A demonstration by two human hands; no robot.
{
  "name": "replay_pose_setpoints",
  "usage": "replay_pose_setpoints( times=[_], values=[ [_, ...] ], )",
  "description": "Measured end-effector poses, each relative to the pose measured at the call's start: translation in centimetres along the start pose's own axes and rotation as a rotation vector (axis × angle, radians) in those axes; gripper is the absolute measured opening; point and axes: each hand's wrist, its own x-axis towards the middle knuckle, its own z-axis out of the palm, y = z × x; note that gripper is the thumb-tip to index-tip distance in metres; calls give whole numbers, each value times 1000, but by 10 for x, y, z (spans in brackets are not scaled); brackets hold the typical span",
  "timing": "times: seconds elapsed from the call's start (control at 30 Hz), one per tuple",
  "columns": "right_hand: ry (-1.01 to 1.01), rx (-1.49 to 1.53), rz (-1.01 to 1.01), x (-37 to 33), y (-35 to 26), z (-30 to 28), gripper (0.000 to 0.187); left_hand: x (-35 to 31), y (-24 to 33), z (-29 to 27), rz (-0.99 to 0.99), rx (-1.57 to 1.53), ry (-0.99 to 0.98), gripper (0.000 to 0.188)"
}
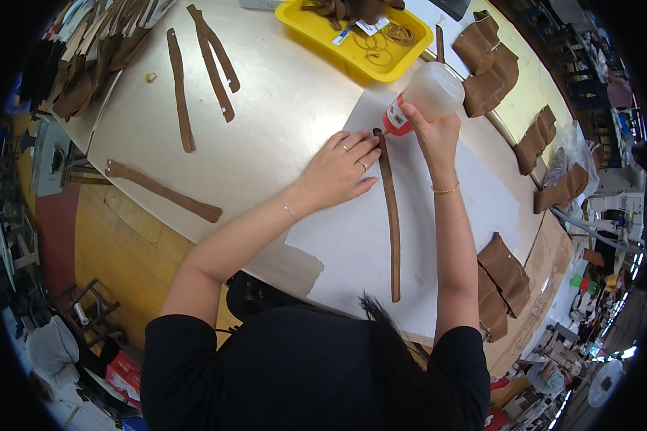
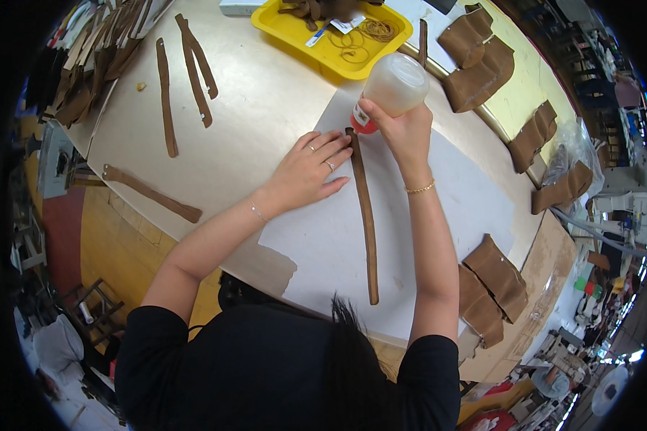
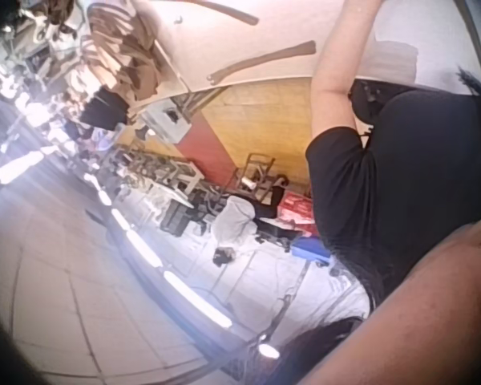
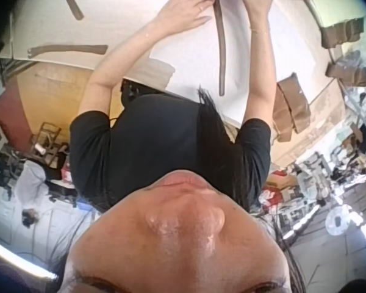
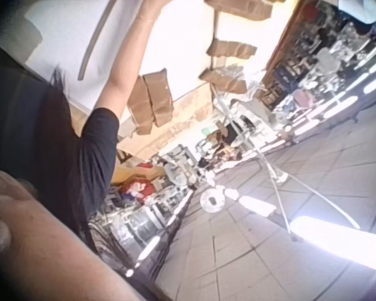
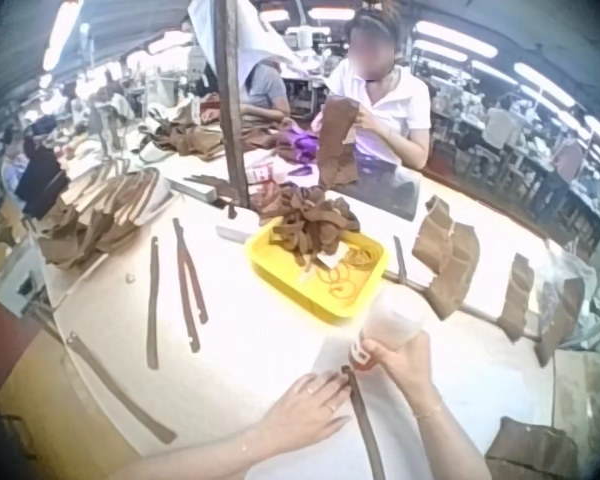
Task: The person applies glue from a red-capped bottle to the edges of brown leather pieces and long leather straps on a worktable. They handle each item one at a time, applying glue along seams and edges, then set the items aside.
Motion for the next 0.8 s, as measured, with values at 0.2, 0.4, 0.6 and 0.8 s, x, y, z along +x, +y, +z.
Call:
replay_pose_setpoints(
  times=[0.2,0.4,0.6,0.8],
  values=[
    [24,21,-20,0,4,8,48,-1,-1,1,9,-2,12,40],
    [-10,-21,-8,-3,7,5,49,0,1,0,0,3,16,38],
    [-22,-51,-17,-15,4,-2,49,0,1,1,-7,2,12,38],
    [-21,-87,4,-35,-1,-13,48,-1,1,4,-14,11,6,38]
  ],
)
